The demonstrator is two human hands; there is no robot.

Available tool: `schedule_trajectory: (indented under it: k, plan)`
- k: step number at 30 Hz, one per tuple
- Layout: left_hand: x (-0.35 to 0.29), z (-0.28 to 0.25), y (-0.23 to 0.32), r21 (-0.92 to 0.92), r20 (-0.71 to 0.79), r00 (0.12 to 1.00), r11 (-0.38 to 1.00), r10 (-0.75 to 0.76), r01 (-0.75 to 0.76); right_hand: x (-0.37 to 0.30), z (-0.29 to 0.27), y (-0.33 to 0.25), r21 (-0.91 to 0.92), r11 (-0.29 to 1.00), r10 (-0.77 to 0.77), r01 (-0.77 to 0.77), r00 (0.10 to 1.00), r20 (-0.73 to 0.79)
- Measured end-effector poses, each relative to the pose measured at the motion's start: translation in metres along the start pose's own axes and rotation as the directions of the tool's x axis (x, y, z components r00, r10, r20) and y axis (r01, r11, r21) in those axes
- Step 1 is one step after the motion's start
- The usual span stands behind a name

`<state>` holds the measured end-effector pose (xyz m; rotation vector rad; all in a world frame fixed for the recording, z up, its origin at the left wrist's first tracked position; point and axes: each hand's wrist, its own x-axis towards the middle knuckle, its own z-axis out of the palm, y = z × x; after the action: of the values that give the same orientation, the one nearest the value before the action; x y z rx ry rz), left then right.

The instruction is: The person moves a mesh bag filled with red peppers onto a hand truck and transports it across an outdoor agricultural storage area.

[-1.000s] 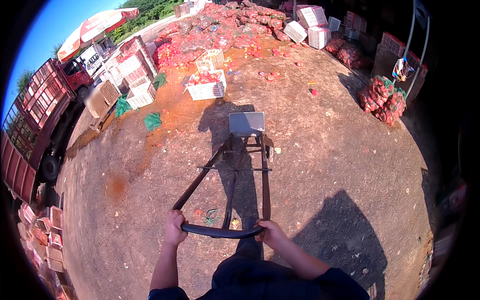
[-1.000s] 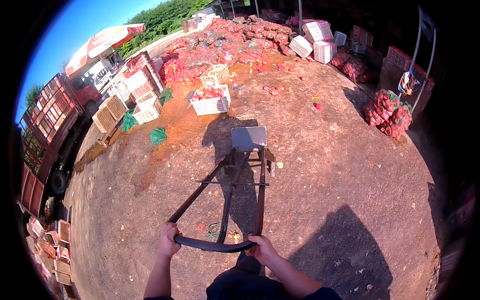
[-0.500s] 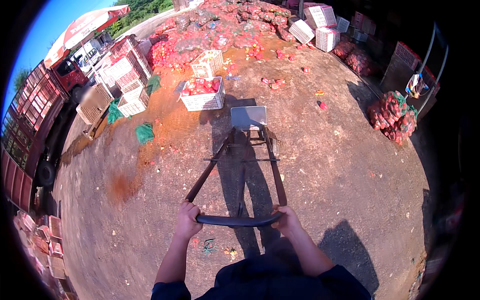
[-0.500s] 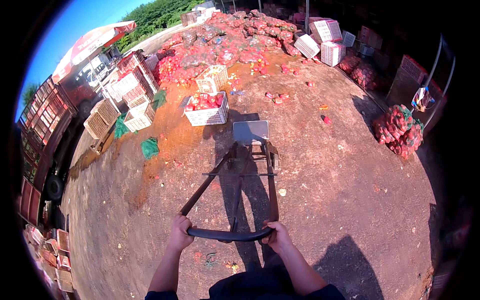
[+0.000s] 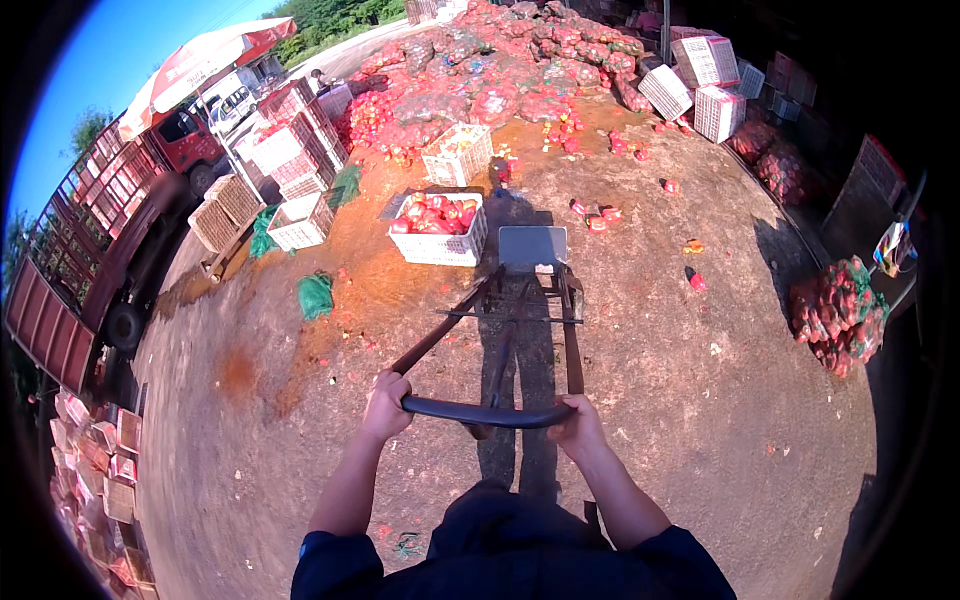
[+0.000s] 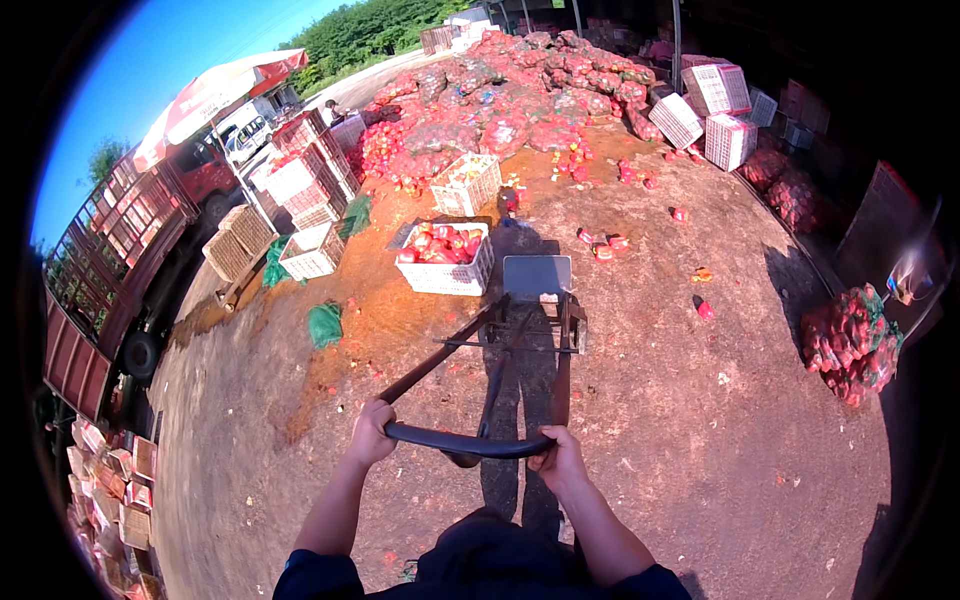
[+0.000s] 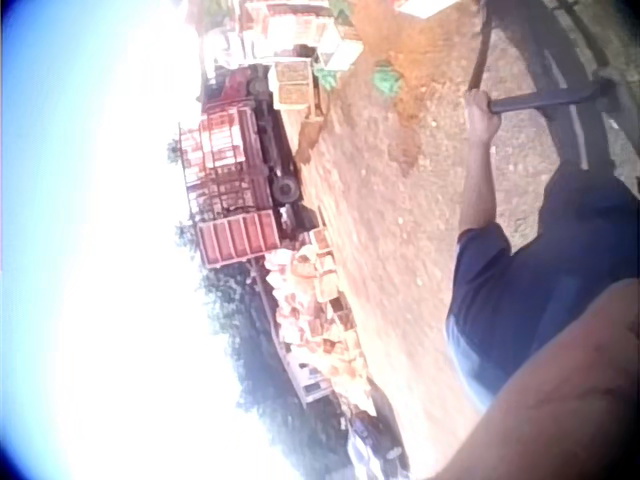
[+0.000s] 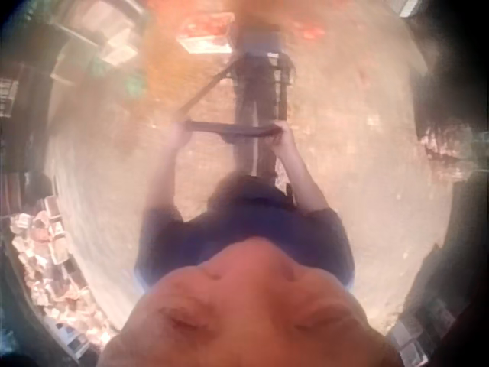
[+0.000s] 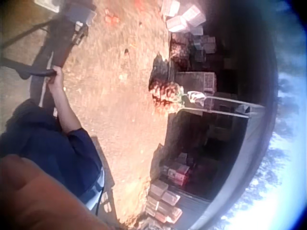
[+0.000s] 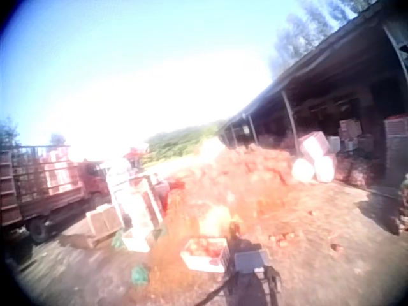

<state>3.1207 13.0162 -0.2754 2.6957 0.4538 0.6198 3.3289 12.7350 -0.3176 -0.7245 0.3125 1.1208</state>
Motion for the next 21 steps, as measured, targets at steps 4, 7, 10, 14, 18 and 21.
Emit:
schedule_trajectory:
  k: [4, 7, 10, 14, 18, 21]
  plan:
    - [0.082, 0.020, -0.014, -0.004, -0.046, 0.998, 0.999, -0.041, 0.041, 0.061, 0.023, -0.063, -0.033, 0.999, 0.001, -0.001, 1.000, 0.004]
    - [0.143, 0.033, -0.037, 0.006, -0.122, 0.992, 1.000, -0.008, 0.009, 0.112, 0.050, -0.103, -0.036, 0.999, -0.005, 0.004, 1.000, -0.025]
    - [0.205, 0.047, -0.064, 0.033, -0.133, 0.990, 0.998, 0.054, -0.050, 0.153, 0.081, -0.143, -0.032, 0.999, -0.046, 0.044, 0.997, -0.061]
    - [0.301, 0.064, -0.084, -0.003, -0.102, 0.993, 0.998, 0.062, -0.063, 0.220, 0.099, -0.196, -0.026, 0.997, -0.072, 0.072, 0.997, 0.011]
    - [0.389, 0.077, -0.135, -0.033, -0.132, 0.987, 0.995, 0.090, -0.095, 0.289, 0.140, -0.243, -0.045, 0.995, -0.093, 0.094, 0.995, 0.021]
    - [0.451, 0.092, -0.167, -0.010, -0.119, 0.991, 0.998, 0.066, -0.068, 0.338, 0.166, -0.279, -0.016, 0.997, -0.079, 0.079, 0.997, 0.016]
